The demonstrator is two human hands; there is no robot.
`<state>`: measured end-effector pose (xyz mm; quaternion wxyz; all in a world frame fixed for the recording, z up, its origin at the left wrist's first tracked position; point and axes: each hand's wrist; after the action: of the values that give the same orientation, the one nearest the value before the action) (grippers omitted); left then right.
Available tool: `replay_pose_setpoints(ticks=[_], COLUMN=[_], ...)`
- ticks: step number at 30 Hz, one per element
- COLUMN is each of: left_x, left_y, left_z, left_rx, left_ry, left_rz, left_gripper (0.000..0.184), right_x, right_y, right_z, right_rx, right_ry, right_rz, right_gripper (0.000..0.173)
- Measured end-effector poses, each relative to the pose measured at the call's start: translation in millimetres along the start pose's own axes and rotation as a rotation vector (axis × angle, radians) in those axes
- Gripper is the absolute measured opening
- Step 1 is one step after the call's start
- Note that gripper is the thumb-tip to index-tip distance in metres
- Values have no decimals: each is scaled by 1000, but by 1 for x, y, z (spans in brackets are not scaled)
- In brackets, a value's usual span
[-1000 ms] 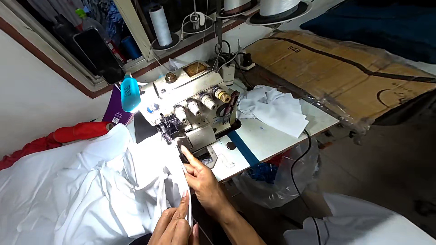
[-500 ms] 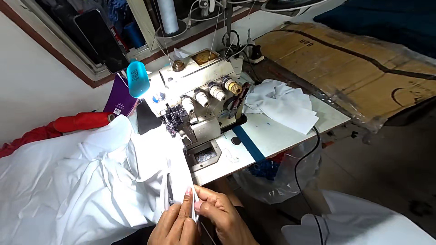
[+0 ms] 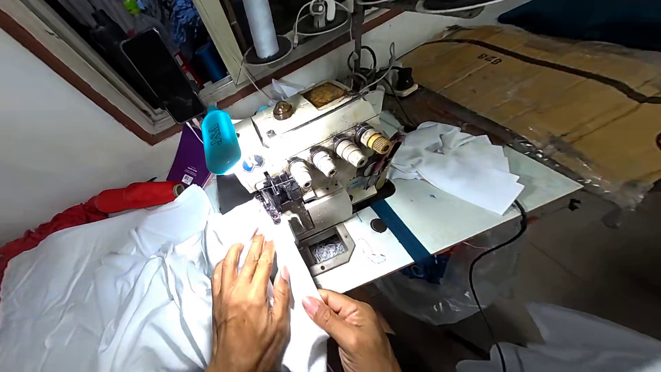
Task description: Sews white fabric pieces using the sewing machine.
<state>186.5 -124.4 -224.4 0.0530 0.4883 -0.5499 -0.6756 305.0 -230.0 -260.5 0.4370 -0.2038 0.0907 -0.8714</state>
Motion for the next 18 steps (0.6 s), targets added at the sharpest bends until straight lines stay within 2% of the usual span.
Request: replay_pose_setpoints(ticks=[9, 11, 13, 15, 18], left_x=[-60, -58, -41, -25, -11], left_y=[-30, -18, 4, 32, 73], left_z=[47, 55, 62, 76, 109], left_rx=[41, 23, -7, -56, -145], left_ry=[185, 106, -103, -268, -340], left_rz=[152, 155, 76, 77, 140], left_gripper=[49, 49, 43, 41, 48], right_x=[-64, -66, -67, -68, -63], right_y=[-33, -34, -33, -31, -32], right_z=[12, 15, 16, 16, 13], right_rx=[69, 87, 112, 138, 147], right_ry=[20, 15, 21, 30, 67], right_rz=[16, 13, 13, 11, -23], right_gripper=[23, 24, 23, 23, 21])
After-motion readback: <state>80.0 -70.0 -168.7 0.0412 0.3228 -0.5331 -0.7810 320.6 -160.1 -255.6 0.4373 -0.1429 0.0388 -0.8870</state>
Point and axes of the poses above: each hand's wrist, its own x-axis away from the middle knuckle, its own y-axis out of the back of the hand, z = x × y, and after that the axes turned 9 degrees about -z, right-handed
